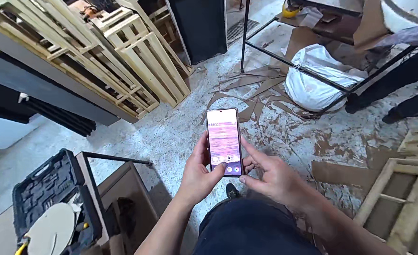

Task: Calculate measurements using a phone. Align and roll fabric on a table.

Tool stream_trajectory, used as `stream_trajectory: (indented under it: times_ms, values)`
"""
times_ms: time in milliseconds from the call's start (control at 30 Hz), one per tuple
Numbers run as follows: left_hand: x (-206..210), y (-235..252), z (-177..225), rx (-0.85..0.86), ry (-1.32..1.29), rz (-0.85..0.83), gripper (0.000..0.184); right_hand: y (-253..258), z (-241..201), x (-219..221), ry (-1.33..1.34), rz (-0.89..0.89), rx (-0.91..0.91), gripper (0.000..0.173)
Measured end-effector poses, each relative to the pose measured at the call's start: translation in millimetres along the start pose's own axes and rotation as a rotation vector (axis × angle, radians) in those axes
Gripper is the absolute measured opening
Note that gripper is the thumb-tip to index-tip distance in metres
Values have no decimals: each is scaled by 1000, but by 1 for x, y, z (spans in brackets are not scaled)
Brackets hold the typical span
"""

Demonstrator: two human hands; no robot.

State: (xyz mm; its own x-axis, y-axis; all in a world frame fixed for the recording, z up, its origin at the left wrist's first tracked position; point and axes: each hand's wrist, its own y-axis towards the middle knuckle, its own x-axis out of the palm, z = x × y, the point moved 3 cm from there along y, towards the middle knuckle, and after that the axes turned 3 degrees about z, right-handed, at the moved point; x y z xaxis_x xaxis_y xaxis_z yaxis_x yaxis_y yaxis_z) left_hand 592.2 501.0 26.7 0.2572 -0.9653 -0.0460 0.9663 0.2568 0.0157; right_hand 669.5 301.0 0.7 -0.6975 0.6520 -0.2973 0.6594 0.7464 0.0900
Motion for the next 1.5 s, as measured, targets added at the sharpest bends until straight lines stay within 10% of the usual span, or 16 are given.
stream_trajectory:
  times_ms: [167,367,1067,1500]
  values:
    - [-33,115,5,43,113,248,21,97,28,-28,2,-48,18,91]
    - [-64,270,8,87,81,171,55,235,78,-78,89,-107,-52,93]
    - [-172,762,-19,26,222,391,87,730,167,-235,-18,-230,-72,89]
    - [-259,1114,-24,40,-187,-286,84,1008,217,-336,100,102,55,93]
